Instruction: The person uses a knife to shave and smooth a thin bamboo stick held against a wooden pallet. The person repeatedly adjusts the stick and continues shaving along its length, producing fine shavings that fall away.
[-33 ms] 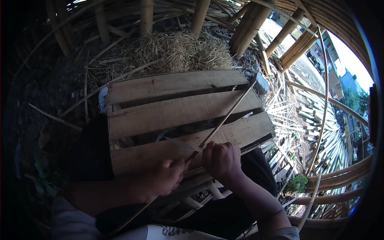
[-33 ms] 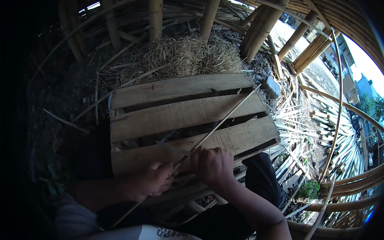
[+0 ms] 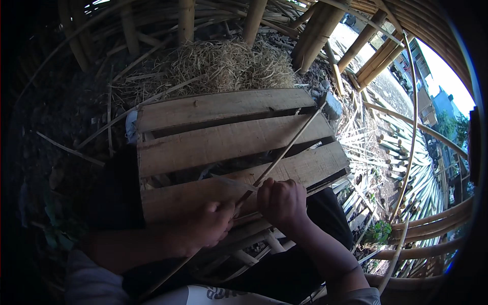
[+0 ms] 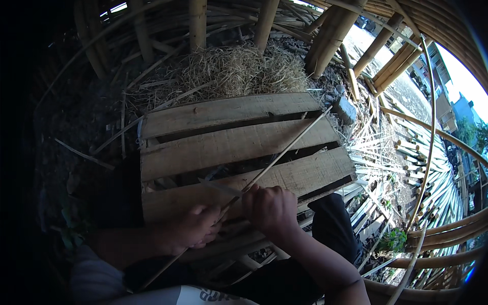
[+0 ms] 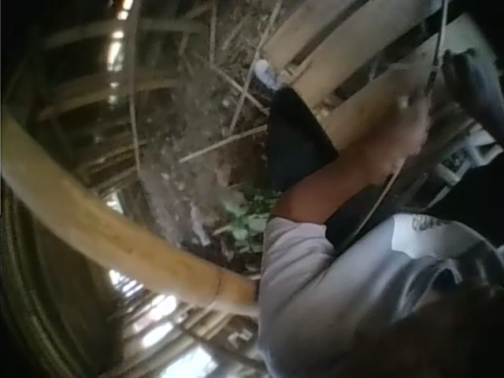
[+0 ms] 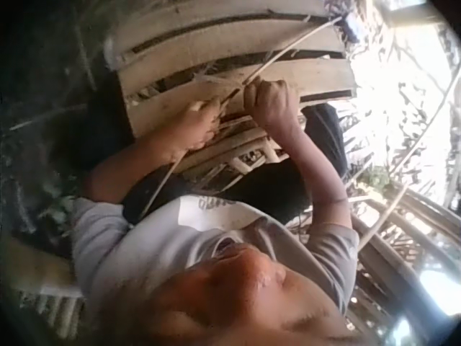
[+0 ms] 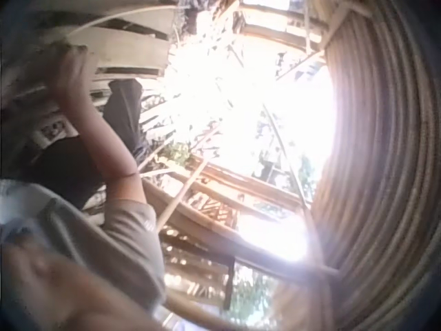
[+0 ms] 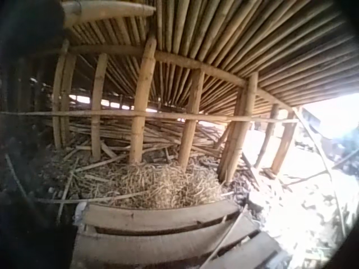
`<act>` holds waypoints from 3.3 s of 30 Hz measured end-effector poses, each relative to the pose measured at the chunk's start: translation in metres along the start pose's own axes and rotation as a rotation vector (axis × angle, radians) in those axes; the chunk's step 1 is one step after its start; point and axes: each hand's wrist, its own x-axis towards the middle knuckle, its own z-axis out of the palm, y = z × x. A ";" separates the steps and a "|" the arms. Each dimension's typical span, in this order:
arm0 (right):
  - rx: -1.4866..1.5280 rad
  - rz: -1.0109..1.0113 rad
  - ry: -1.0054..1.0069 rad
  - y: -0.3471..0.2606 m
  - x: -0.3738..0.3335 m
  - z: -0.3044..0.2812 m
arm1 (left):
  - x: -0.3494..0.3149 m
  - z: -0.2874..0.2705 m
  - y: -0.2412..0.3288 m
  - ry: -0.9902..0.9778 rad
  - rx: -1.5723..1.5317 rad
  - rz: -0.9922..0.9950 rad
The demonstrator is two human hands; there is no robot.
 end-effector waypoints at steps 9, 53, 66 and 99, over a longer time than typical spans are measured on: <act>-0.348 0.314 0.109 0.073 0.027 -0.004 | -0.016 0.005 -0.003 -0.029 0.087 -0.069; -0.029 0.173 -0.177 -0.015 -0.002 -0.016 | -0.005 -0.004 -0.021 0.178 1.020 0.424; 0.076 0.109 -0.156 -0.001 -0.002 -0.010 | -0.002 0.007 -0.015 0.389 1.087 0.703; -0.173 0.326 -0.036 0.038 0.010 0.003 | -0.010 0.014 -0.015 0.333 1.024 0.593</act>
